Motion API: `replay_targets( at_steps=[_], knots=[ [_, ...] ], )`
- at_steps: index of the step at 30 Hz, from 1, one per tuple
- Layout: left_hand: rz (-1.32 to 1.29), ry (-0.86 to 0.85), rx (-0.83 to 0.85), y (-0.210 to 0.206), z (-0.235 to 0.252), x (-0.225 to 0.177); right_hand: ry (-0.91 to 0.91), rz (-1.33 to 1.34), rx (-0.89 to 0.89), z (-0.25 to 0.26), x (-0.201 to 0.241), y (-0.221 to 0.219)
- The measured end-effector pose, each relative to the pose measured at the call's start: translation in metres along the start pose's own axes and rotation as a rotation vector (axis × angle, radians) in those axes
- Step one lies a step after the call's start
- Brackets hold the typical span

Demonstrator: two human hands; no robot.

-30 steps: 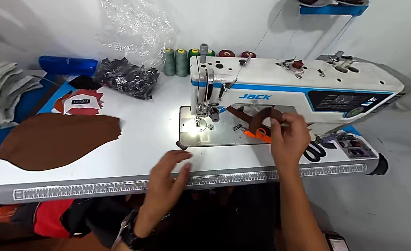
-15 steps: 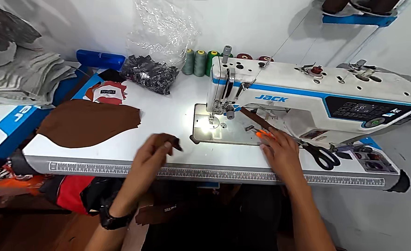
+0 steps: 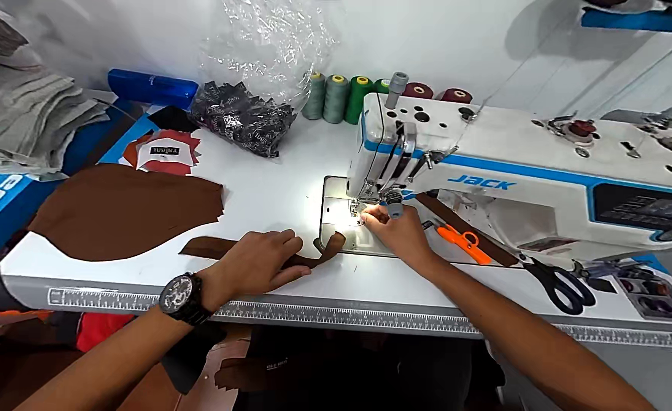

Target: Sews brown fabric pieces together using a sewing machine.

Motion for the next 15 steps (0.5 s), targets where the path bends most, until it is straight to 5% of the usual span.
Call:
replay_targets(
  at_steps=[6, 12, 15],
  knots=[
    [0.012, -0.145, -0.098, -0.004, 0.015, 0.014, 0.261, -0.200, 0.002, -0.008, 0.016, -0.009],
    [-0.104, -0.128, -0.159, -0.003, 0.023, 0.012, -0.071, -0.532, -0.162, -0.005, 0.001, 0.038],
    [-0.281, -0.180, -0.113, 0.005, 0.034, 0.005, 0.145, -0.439, -0.110, -0.033, 0.014, 0.050]
  ],
)
Point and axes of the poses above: each hand's wrist, its own z-axis towards the middle knuckle, its own y-axis out of the back of the hand, x = y × z, the point moved 3 cm from there along z, towards the middle knuckle, and after that the axes turned 13 degrees about x, right-handed, at the moved point
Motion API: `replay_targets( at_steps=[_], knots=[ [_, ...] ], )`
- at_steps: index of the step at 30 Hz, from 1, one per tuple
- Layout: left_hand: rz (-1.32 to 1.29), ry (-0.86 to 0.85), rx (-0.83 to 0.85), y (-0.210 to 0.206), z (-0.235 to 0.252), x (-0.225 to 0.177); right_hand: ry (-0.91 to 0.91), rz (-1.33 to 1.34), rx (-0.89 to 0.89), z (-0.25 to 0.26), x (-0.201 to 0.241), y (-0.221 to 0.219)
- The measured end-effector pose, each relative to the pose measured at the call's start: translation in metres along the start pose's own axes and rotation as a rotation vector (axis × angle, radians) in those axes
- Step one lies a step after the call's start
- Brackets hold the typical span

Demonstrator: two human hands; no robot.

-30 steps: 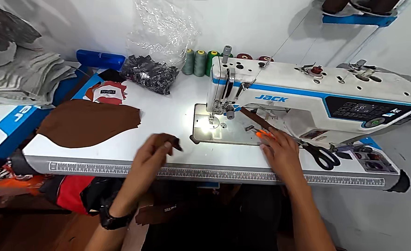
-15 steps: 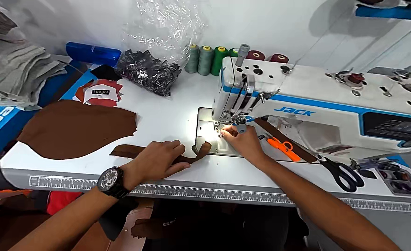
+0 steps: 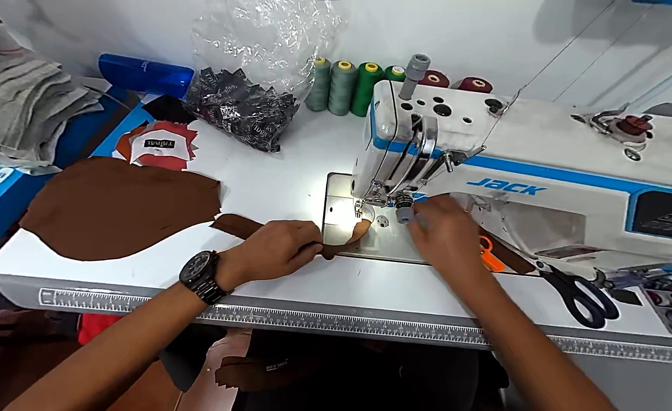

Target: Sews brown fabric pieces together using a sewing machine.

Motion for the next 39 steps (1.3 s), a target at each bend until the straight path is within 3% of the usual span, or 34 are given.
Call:
replay_targets(
  at_steps=[4, 6, 10, 13, 16, 18, 21, 26, 30, 33, 36, 39],
  knots=[
    [-0.124, -0.128, 0.063, 0.004, 0.018, -0.017, 0.394, 0.269, 0.216, -0.022, 0.041, -0.024],
    [-0.154, -0.110, 0.102, 0.007, 0.019, -0.022, 0.441, 0.352, 0.191, -0.024, 0.038, -0.033],
    [-0.218, 0.046, 0.183, 0.023, -0.010, -0.008, 0.342, 0.446, 0.300, -0.036, 0.015, -0.016],
    [-0.267, 0.057, 0.062, 0.032, -0.030, 0.000, 0.316, 0.290, 0.161, -0.047, 0.012, 0.000],
    [0.036, -0.005, -0.204, 0.033, -0.041, -0.017, 0.384, -0.045, -0.151, -0.057, 0.024, 0.016],
    [0.218, -0.003, -0.240, 0.024, -0.048, -0.032, 0.407, -0.148, -0.133, -0.067, 0.033, 0.013],
    [0.227, 0.134, -0.075, 0.009, -0.065, -0.039, 0.301, -0.082, 0.033, -0.087, 0.039, 0.004],
    [-0.015, 0.257, -0.223, 0.025, -0.060, -0.051, 0.011, 0.281, -0.289, -0.094, 0.072, 0.025],
    [0.039, 0.441, -0.037, -0.012, -0.024, -0.068, -0.046, 0.296, -0.010, -0.070, 0.114, -0.028],
    [-0.023, 0.592, -0.060, -0.023, -0.019, -0.081, -0.149, 0.306, -0.005, -0.078, 0.128, -0.048],
    [-0.306, 0.695, -0.140, -0.027, -0.025, -0.094, -0.285, 0.637, 0.153, -0.103, 0.135, -0.049],
    [-0.879, 0.666, -0.235, -0.041, -0.034, -0.116, -0.347, 1.362, 0.290, -0.127, 0.144, -0.047]
  ],
)
Point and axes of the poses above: each hand's wrist, its own z-axis towards the middle knuckle, its own y-axis out of the back of the hand, x = y × z, the point moved 3 cm from there along z, towards the middle knuckle, and after that the axes turned 13 degrees about x, right-handed, at the moved point
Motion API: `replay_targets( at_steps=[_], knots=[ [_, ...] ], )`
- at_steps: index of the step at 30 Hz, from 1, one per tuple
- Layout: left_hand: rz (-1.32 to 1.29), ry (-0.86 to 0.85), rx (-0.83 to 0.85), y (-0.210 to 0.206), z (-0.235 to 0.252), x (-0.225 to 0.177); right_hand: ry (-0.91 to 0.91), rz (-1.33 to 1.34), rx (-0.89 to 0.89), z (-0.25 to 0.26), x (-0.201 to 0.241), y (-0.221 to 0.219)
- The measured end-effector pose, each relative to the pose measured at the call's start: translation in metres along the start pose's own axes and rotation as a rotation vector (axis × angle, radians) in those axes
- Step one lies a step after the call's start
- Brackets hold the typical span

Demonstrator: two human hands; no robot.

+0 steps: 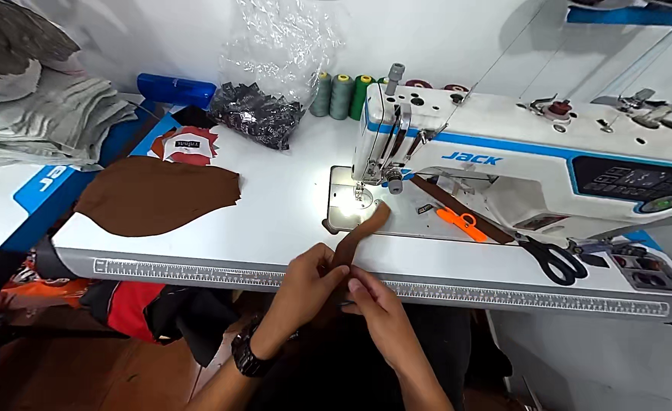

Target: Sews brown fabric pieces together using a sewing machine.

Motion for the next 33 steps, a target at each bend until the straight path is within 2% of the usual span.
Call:
replay_targets(
  at_steps=[3, 4, 6, 8, 11, 12, 13, 16, 18, 20, 23, 25, 27, 31, 33],
  knots=[
    [-0.458, -0.045, 0.062, -0.032, -0.022, 0.008, 0.043, 0.522, 0.024, -0.009, -0.011, -0.004],
    [-0.539, -0.057, 0.071, -0.044, -0.030, 0.011, 0.019, 0.580, -0.010, -0.011, -0.014, -0.003],
    [-0.592, -0.065, 0.106, -0.061, -0.044, 0.015, -0.025, 0.535, -0.039, -0.014, -0.014, 0.005],
    [-0.417, -0.087, 0.119, -0.063, -0.055, 0.018, -0.001, 0.316, -0.019, -0.018, -0.012, 0.017],
    [0.205, -0.328, -0.235, -0.030, -0.060, 0.007, 0.131, -0.170, 0.079, -0.017, 0.003, 0.042],
    [0.360, -0.445, -0.264, -0.015, -0.055, -0.003, 0.187, -0.298, 0.147, -0.017, 0.013, 0.048],
    [0.459, -0.547, -0.198, 0.000, -0.046, -0.014, 0.257, -0.396, 0.239, -0.015, 0.024, 0.051],
    [0.512, -0.665, 0.268, 0.025, -0.008, -0.040, 0.430, -0.596, 0.521, -0.007, 0.057, 0.048],
    [0.413, -0.652, 0.583, 0.031, 0.010, -0.044, 0.413, -0.696, 0.535, -0.007, 0.072, 0.045],
    [0.251, -0.566, 0.788, 0.035, 0.015, -0.045, 0.390, -0.764, 0.448, -0.007, 0.078, 0.052],
    [0.133, -0.359, 0.819, 0.043, 0.013, -0.035, 0.400, -0.819, 0.339, -0.001, 0.069, 0.068],
    [0.021, -0.260, 0.755, 0.038, 0.014, -0.023, 0.385, -0.810, 0.323, 0.008, 0.061, 0.072],
    [-0.074, -0.257, 0.683, 0.030, 0.016, -0.016, 0.379, -0.761, 0.377, 0.016, 0.060, 0.071],
    [-0.061, -0.401, 0.647, 0.024, 0.021, -0.017, 0.403, -0.669, 0.556, 0.026, 0.066, 0.069],
    [-0.162, -0.320, 0.686, 0.024, 0.022, -0.021, 0.408, -0.670, 0.561, 0.029, 0.070, 0.071]
  ],
)
Point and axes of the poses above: each hand's wrist, its own z-axis towards the middle knuckle, its own y-axis out of the back of the hand, x = y × z, the point moved 3 cm from there along z, towards the middle knuckle, and after that the axes turned 13 degrees about x, right-handed, at the moved point
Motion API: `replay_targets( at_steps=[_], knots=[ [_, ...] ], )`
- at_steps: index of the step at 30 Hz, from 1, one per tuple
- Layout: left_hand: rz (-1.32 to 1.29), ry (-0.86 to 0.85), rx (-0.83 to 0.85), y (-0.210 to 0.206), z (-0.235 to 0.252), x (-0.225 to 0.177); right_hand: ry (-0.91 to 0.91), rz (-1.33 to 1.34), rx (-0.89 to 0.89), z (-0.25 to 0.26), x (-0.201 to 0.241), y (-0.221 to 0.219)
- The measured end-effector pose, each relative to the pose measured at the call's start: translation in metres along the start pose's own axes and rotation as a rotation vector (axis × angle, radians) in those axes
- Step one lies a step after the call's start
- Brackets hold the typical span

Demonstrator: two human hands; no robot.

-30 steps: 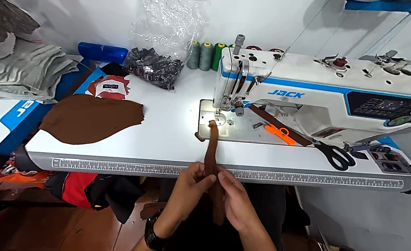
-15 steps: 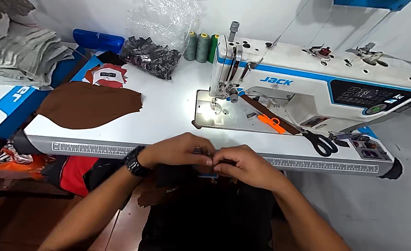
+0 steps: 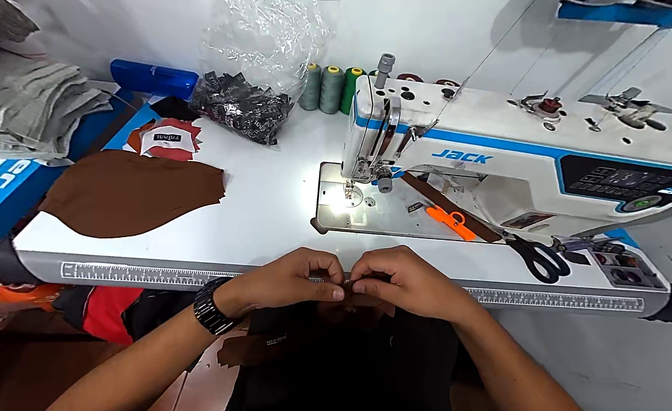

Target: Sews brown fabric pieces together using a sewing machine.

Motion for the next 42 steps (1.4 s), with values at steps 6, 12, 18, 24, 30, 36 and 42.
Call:
replay_targets(
  at_steps=[6, 12, 18, 24, 30, 36, 42],
  knots=[
    [-0.090, 0.294, -0.055, 0.033, 0.003, 0.000, -0.129, -0.117, -0.193, 0.002, -0.030, 0.009],
    [0.419, 0.559, -0.106, 0.078, 0.025, 0.000, -0.591, -0.797, -0.472, -0.029, -0.087, 0.036],
    [0.669, 0.579, -0.070, 0.100, 0.023, 0.009, -0.567, -0.753, -0.419, -0.093, -0.080, 0.005],
    [0.714, 0.488, -0.009, 0.099, 0.033, 0.016, -0.519, -0.740, -0.757, -0.095, -0.056, 0.015],
    [0.742, 0.302, 0.022, 0.100, 0.042, 0.009, -0.368, -0.467, -0.358, 0.035, -0.055, 0.023],
    [0.582, 0.211, -0.019, 0.108, 0.014, 0.004, -0.142, -0.141, -0.101, 0.039, -0.067, 0.039],
    [0.143, 0.288, -0.155, 0.120, -0.022, 0.005, -0.266, 0.208, -0.166, -0.011, -0.076, 0.063]
  ],
)
Point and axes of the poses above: each hand's wrist, its own z-axis towards the middle knuckle, its own y-axis out of the back of the hand, x = y × z, the point moved 3 cm from there along z, towards the middle knuckle, and after that the axes turned 13 degrees about x, right-handed, at the moved point
